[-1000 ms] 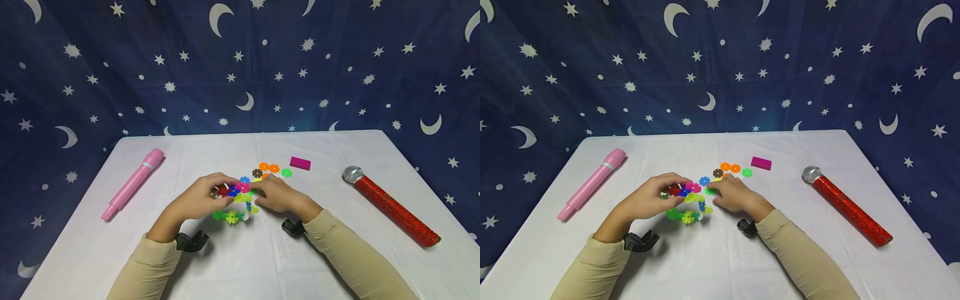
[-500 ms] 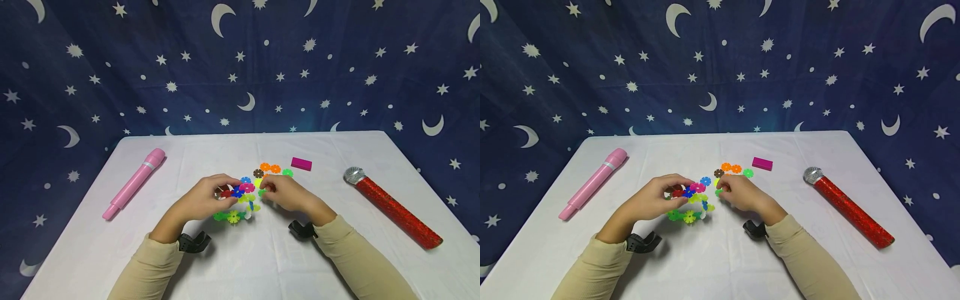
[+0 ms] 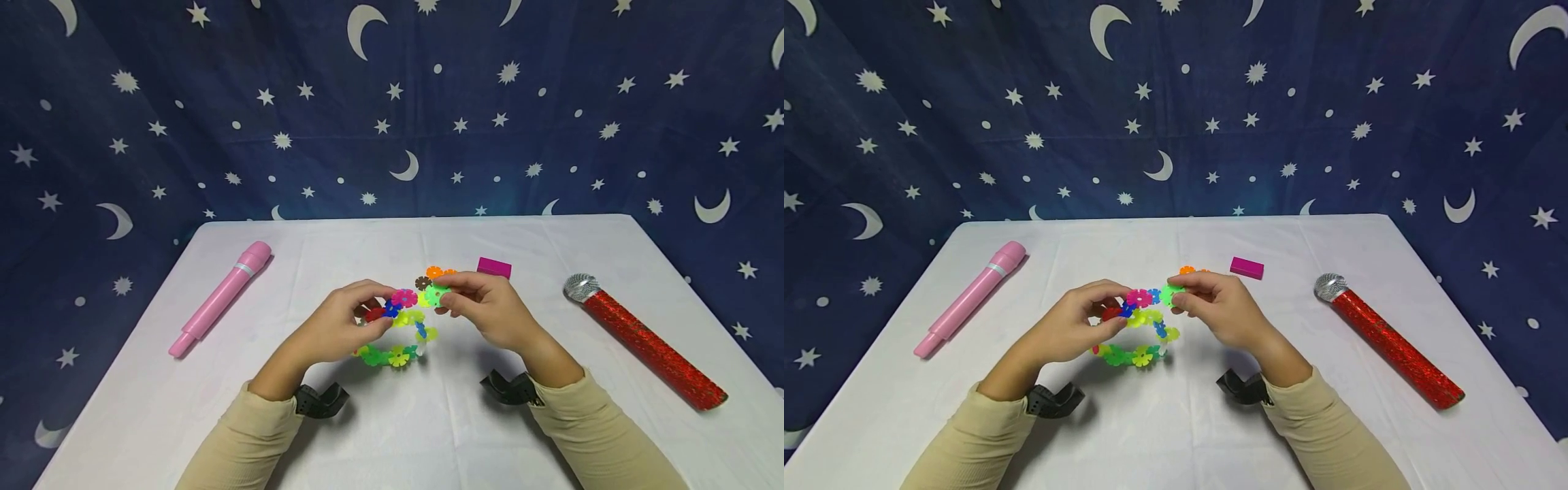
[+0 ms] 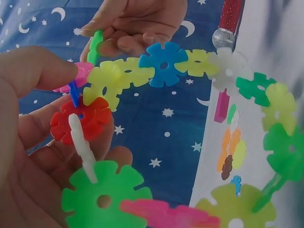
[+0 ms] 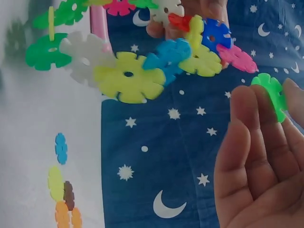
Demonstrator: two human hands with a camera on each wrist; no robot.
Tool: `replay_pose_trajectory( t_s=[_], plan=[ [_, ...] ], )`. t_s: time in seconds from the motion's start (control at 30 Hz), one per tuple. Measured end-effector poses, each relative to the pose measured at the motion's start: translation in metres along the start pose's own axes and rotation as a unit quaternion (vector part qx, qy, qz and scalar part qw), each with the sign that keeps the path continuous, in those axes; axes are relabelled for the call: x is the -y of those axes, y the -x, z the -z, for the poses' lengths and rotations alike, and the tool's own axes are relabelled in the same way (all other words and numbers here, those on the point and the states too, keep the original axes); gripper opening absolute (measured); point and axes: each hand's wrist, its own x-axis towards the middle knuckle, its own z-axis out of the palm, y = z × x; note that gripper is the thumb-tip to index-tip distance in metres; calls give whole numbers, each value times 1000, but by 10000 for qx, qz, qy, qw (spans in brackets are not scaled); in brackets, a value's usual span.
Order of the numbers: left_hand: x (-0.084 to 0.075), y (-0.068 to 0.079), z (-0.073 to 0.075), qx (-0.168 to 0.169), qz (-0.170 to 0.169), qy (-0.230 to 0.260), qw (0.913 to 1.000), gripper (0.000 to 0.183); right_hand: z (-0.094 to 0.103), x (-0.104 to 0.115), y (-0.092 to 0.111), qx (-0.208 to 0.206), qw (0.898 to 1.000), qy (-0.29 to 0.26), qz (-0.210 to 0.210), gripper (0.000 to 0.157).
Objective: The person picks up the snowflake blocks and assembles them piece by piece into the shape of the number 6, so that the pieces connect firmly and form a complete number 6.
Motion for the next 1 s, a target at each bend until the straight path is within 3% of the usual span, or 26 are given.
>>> replay_pose_trajectory(
  t_s=[0.3, 0.73, 1.0],
  plan=[
    [-1, -1, -6, 142, -34, -41, 9999, 34, -3, 2, 3, 125, 9982, -506, 301, 27],
    [-3, 0, -8, 336, -200, -185, 9991, 35, -4, -1, 3, 19, 9974, 26, 715, 25],
    [-5, 0, -9, 389, -177, -153, 9990, 35, -9, -1, 2, -304, 9962, -215, 788, 22]
  ],
)
